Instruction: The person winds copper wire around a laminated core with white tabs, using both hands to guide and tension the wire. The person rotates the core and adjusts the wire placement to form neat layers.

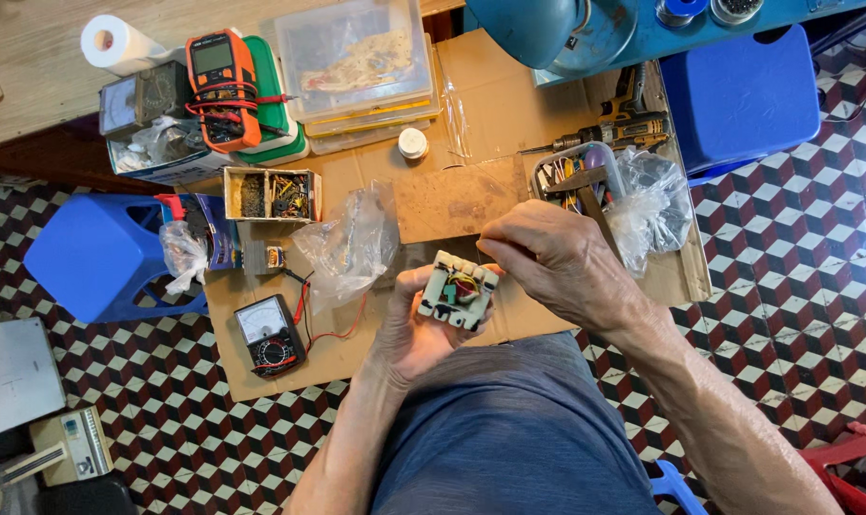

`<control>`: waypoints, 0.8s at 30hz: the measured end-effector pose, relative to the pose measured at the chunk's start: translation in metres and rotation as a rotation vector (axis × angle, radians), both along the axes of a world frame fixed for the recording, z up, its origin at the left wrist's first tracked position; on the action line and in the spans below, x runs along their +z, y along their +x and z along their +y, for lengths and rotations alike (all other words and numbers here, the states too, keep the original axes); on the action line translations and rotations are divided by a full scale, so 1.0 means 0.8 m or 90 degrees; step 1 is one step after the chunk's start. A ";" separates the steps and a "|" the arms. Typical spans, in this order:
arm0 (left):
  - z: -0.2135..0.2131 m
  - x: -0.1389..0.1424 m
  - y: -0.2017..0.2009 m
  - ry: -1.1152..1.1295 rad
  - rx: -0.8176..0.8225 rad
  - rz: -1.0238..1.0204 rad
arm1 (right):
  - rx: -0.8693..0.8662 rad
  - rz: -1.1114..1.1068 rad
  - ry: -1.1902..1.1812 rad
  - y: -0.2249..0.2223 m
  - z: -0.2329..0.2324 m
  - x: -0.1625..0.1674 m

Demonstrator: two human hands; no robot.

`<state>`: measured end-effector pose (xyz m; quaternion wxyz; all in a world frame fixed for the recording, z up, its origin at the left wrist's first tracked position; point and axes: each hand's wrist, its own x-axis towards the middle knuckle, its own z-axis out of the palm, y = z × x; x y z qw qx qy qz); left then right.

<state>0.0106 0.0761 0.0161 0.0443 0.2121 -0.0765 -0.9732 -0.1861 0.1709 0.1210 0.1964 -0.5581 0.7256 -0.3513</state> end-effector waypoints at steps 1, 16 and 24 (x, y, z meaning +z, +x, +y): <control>0.001 0.004 -0.001 -0.007 0.003 0.003 | 0.028 0.030 -0.011 -0.004 0.000 0.000; 0.014 0.002 -0.017 -0.217 -0.138 -0.058 | 0.214 0.170 0.051 -0.031 -0.005 0.001; 0.013 0.010 -0.025 -0.395 -0.068 -0.126 | 0.155 0.219 0.069 -0.014 0.002 0.003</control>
